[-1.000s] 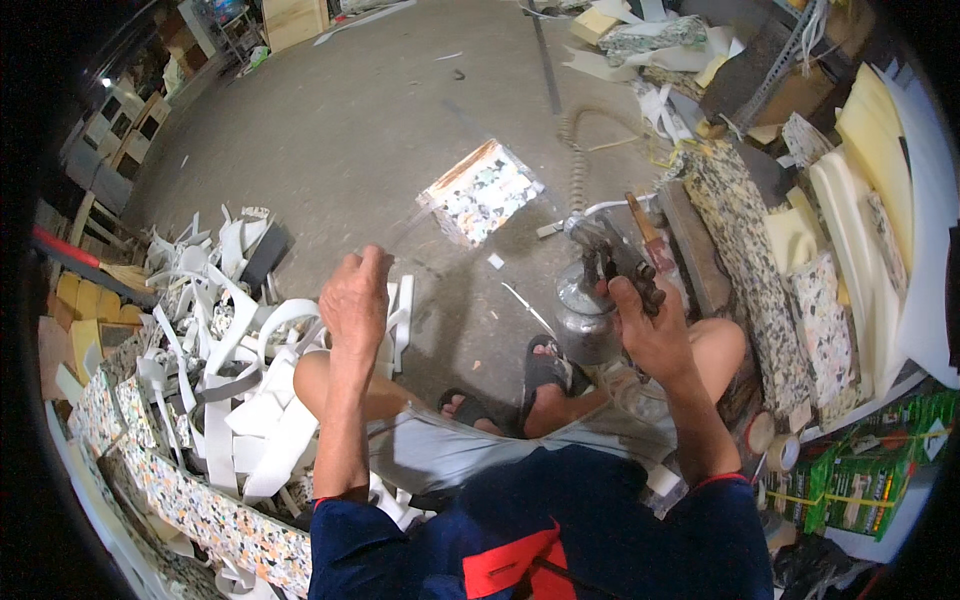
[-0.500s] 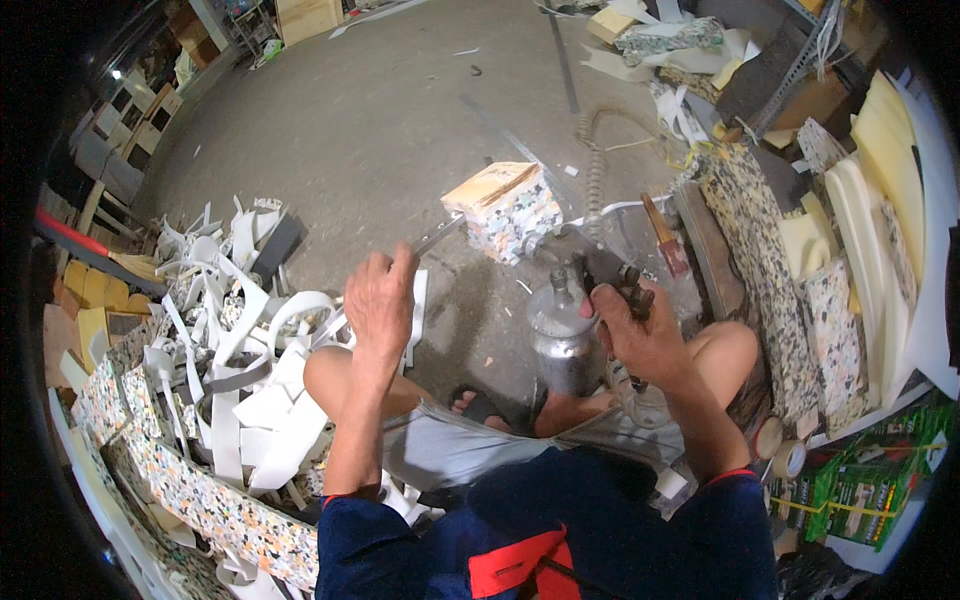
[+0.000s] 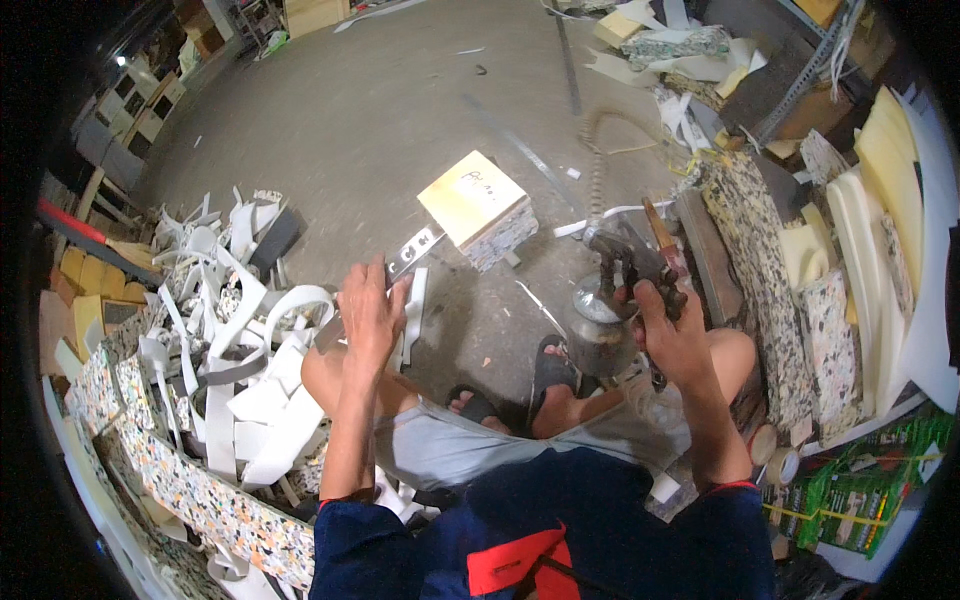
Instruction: The person sits on the floor and assembles small rectangular blocks by applying adhesive and pressing them together. The person uses a spray gun to apply adhesive to the block surfaces and then joins them to form a larger composite block.
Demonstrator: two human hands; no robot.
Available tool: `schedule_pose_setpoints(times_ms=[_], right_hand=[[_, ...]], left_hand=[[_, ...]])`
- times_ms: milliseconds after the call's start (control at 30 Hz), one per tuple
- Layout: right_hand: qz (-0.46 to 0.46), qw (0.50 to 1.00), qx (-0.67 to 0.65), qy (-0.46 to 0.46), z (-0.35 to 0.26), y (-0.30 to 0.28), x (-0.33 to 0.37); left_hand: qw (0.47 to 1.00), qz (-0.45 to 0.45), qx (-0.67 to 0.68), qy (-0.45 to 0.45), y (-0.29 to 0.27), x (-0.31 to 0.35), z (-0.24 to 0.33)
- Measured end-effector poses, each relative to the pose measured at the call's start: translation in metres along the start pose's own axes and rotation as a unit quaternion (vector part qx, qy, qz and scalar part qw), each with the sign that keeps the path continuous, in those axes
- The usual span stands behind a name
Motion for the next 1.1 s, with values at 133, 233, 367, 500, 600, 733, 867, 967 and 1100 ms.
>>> schedule_pose_setpoints(times_ms=[133,233,367,500,600,733,867,967,1100], right_hand=[[-0.028,0.999,-0.028,0.008,-0.007,0.007,0.014],[-0.045,0.998,-0.04,0.016,-0.018,0.016,0.019],[-0.073,0.996,-0.043,-0.005,-0.019,0.031,0.018],[-0.058,0.996,-0.054,-0.05,-0.016,0.044,0.013],[-0.04,0.996,-0.055,-0.059,-0.007,0.045,0.01],[-0.014,1.0,-0.02,0.002,0.004,0.03,0.01],[0.029,0.999,0.03,-0.008,0.012,0.016,0.01],[0.046,0.999,0.02,0.012,0.009,0.014,0.011],[0.011,0.999,0.039,0.02,0.004,0.014,0.011]], left_hand=[[0.998,0.0,0.038,-0.041,0.005,0.003,0.007],[0.999,0.017,0.043,0.001,0.016,0.002,0.019],[0.996,0.06,-0.021,0.054,0.022,0.006,0.045],[0.993,0.081,-0.054,0.064,0.029,0.008,0.055],[0.99,0.105,-0.063,0.066,0.028,0.009,0.059],[0.989,0.103,-0.09,0.049,0.031,0.008,0.053],[0.987,0.12,-0.098,0.052,0.03,0.005,0.046],[0.985,0.125,-0.112,0.05,0.03,0.006,0.042],[0.982,0.135,-0.121,0.059,0.033,0.009,0.035]])
Point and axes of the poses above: each hand's wrist, its own x-axis away from the middle knuckle, its own y-axis out of the palm, z = x × y, the point moved 2 cm from there along -x, towards the middle knuckle, and after that the axes turned 4 degrees about -y, right-handed, at the moved point
